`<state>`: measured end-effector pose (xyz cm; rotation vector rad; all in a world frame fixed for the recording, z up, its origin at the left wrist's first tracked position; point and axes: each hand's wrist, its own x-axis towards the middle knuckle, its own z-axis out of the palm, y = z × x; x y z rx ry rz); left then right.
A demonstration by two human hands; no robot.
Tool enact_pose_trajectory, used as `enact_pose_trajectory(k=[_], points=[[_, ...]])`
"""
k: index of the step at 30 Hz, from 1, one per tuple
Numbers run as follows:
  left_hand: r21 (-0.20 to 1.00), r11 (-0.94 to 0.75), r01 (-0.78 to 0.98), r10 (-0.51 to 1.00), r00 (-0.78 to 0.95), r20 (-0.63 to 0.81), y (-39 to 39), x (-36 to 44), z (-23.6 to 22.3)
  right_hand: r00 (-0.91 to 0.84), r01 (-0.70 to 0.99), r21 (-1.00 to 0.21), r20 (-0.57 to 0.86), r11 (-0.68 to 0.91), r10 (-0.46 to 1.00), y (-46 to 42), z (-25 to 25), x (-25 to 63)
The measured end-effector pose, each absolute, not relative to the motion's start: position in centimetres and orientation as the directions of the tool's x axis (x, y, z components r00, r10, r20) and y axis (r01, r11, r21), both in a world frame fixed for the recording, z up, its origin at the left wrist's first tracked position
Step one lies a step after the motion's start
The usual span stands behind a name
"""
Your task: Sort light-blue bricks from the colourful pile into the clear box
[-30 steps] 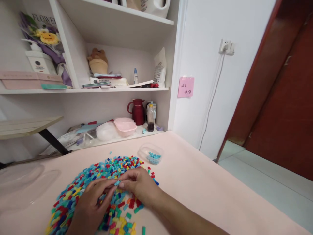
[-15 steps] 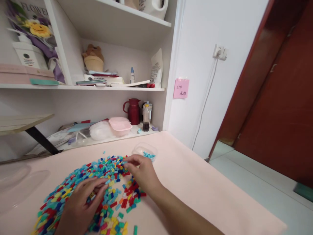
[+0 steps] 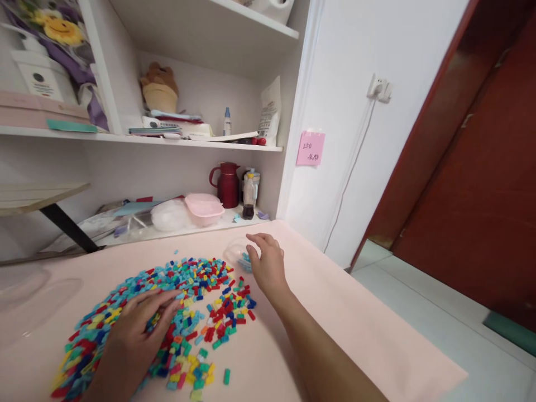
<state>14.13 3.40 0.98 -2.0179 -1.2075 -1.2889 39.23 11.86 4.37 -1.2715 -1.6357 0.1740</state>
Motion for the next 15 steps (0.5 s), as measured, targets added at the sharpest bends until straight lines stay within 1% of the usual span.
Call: enact_pose_trajectory(k=[2,4,7,9,10,12,15], points=[[0.085,-0.506,0.859,0.439,0.172,0.882,3.3,14.2,1.0,0.034,0.612,-0.627,0.629,0.481,0.777,11.4,4.4,38.6],[0.087,-0.497,0.863,0.448,0.170,0.878,3.3,14.2,1.0,-0.067,0.562,-0.623,0.621,0.544,0.781,10.9,4.3,37.8],[0.085,-0.489,0.868,0.451,0.168,0.877,3.4,14.2,1.0,-0.357,0.509,-0.597,0.510,0.621,0.783,9.9,3.8,36.4],[0.074,-0.486,0.871,0.443,0.173,0.879,3.4,14.2,1.0,-0.543,0.476,-0.573,0.405,0.667,0.735,9.3,3.2,35.5],[0.064,-0.486,0.871,0.436,0.178,0.882,3.4,14.2,1.1,-0.608,0.458,-0.565,0.364,0.686,0.705,9.0,2.9,35.1],[0.054,-0.485,0.873,0.437,0.188,0.879,3.3,14.3,1.1,-0.672,0.451,-0.543,0.316,0.708,0.670,8.5,2.4,34.5],[0.066,-0.478,0.876,0.458,0.185,0.869,3.2,14.5,1.3,-0.660,0.529,-0.472,0.292,0.705,0.692,8.0,2.0,34.1]])
